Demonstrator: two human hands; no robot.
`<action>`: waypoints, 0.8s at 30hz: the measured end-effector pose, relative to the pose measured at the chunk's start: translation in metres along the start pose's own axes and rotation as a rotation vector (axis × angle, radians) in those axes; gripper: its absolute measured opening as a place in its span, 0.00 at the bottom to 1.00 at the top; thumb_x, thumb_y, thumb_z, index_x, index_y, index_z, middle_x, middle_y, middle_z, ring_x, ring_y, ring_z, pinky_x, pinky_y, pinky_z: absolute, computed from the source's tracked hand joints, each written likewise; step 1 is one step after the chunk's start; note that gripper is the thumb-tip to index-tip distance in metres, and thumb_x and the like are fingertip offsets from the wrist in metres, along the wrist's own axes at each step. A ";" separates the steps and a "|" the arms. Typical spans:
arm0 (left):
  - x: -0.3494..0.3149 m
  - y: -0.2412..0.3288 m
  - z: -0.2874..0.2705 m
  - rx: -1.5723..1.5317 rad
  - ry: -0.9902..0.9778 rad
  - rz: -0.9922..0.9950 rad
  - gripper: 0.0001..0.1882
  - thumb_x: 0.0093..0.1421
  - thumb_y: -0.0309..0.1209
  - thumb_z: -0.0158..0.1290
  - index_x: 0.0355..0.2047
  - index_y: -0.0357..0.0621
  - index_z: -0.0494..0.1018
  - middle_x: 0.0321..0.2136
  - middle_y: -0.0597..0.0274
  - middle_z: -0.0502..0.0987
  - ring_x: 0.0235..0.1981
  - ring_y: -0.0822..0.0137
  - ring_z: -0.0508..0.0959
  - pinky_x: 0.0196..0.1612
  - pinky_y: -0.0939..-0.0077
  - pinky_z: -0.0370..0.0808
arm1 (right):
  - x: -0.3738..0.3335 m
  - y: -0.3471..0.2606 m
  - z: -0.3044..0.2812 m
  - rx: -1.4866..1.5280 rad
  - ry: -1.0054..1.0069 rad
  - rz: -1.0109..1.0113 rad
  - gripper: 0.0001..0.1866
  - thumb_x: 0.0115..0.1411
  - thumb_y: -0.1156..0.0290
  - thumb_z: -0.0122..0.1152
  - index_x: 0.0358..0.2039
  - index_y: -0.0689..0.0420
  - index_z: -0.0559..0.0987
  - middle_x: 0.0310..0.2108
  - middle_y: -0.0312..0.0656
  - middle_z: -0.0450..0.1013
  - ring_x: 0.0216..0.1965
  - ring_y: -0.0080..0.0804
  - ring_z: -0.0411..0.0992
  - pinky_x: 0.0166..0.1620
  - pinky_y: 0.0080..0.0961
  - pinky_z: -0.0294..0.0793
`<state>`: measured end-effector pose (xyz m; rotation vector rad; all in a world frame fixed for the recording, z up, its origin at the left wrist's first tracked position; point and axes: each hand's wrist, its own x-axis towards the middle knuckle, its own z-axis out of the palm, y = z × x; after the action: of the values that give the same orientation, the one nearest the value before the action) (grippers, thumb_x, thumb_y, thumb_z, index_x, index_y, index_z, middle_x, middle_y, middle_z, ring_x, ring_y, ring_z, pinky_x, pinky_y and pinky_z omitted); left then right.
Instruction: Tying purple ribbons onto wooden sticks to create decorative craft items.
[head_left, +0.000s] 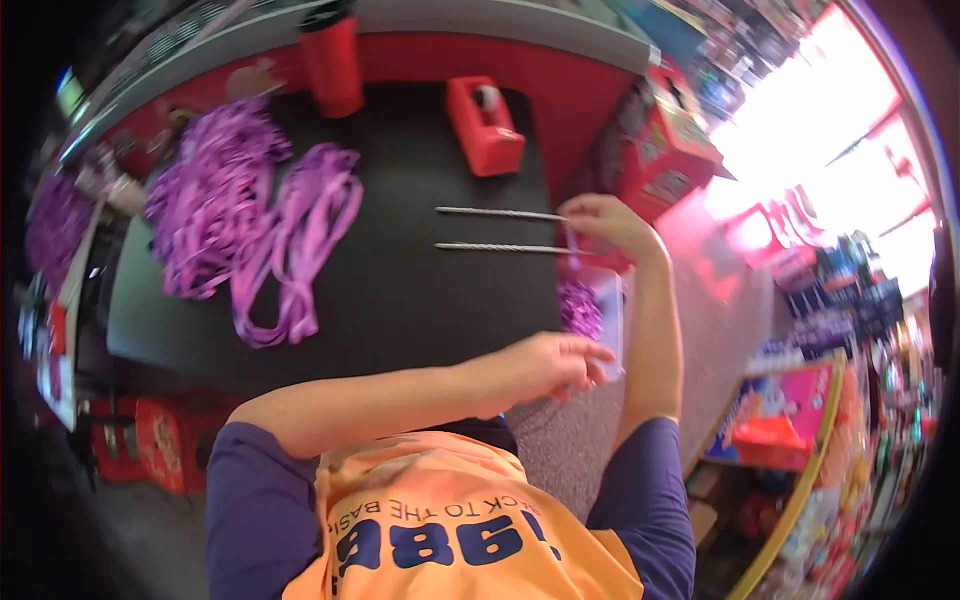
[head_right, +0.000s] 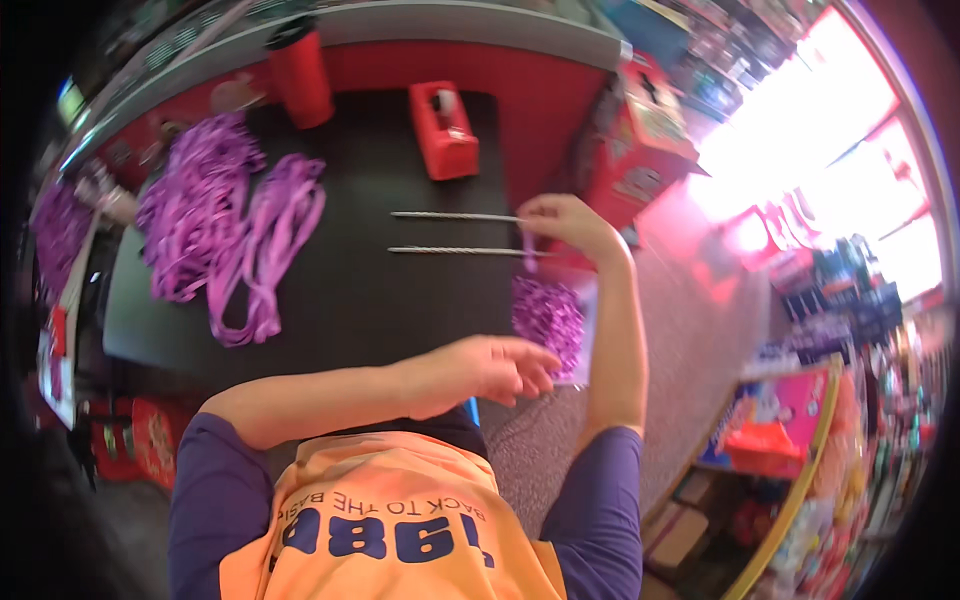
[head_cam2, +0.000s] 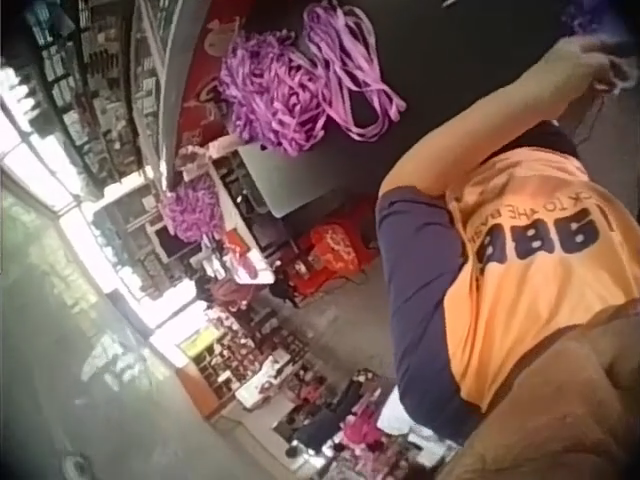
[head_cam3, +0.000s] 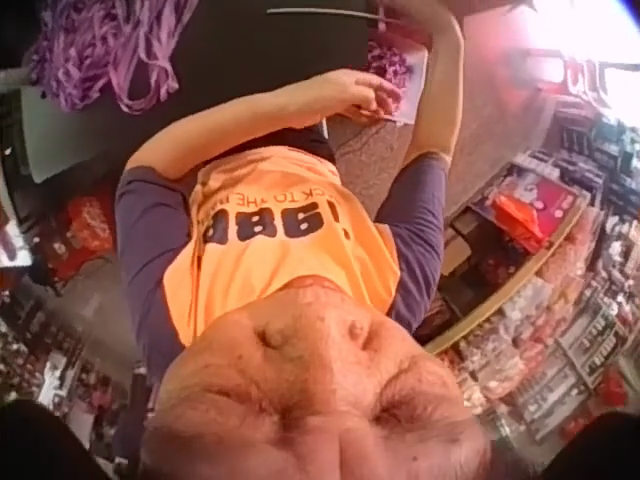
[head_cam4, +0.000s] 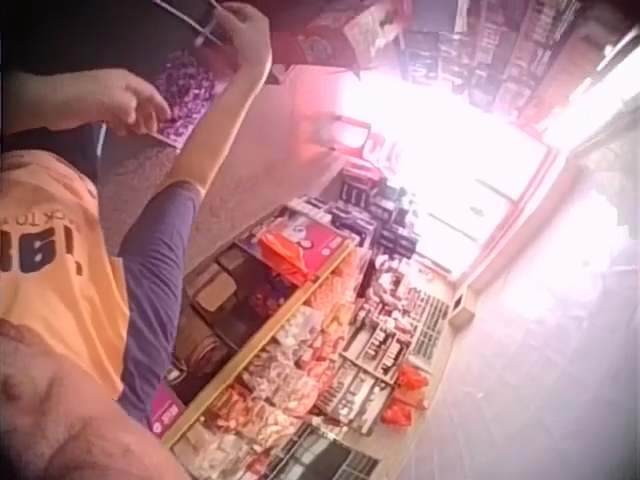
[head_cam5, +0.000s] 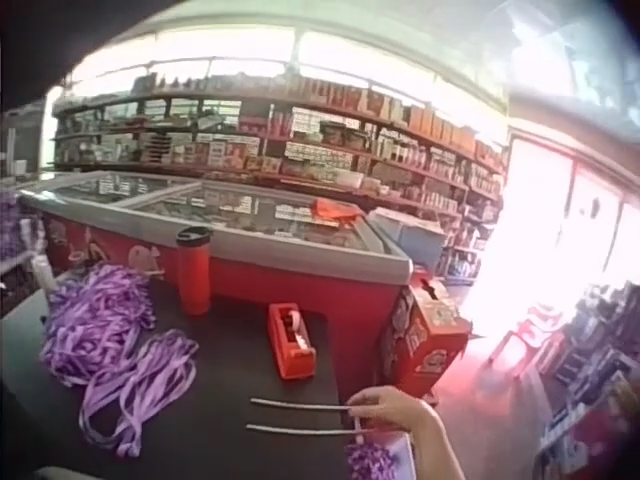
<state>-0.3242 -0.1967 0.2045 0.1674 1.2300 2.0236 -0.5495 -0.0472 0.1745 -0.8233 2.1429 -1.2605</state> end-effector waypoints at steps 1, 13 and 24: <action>-0.011 -0.004 -0.002 0.124 -0.029 0.050 0.26 0.54 0.23 0.44 0.56 0.41 0.65 0.43 0.63 0.72 0.46 0.71 0.71 0.51 0.77 0.67 | 0.000 0.000 0.001 0.041 -0.086 0.061 0.15 0.55 0.67 0.63 0.40 0.62 0.77 0.28 0.33 0.74 0.29 0.17 0.70 0.31 0.15 0.70; -0.176 -0.018 -0.026 0.464 0.504 0.586 0.18 0.56 0.22 0.43 0.47 0.37 0.72 0.44 0.56 0.72 0.50 0.64 0.70 0.55 0.72 0.64 | 0.014 -0.006 -0.008 0.134 -0.214 0.282 0.08 0.51 0.73 0.63 0.31 0.62 0.75 0.23 0.37 0.75 0.19 0.16 0.67 0.20 0.13 0.63; -0.271 -0.039 -0.052 0.143 1.068 0.854 0.19 0.44 0.27 0.48 0.36 0.27 0.75 0.36 0.46 0.74 0.42 0.59 0.74 0.50 0.68 0.68 | -0.054 0.126 -0.051 0.073 0.116 0.682 0.13 0.59 0.63 0.55 0.36 0.62 0.75 0.24 0.45 0.75 0.20 0.27 0.72 0.20 0.19 0.67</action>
<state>-0.1353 -0.4006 0.2154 -0.4755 2.2174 2.8910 -0.5782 0.0700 0.0912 0.0367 2.1680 -1.0200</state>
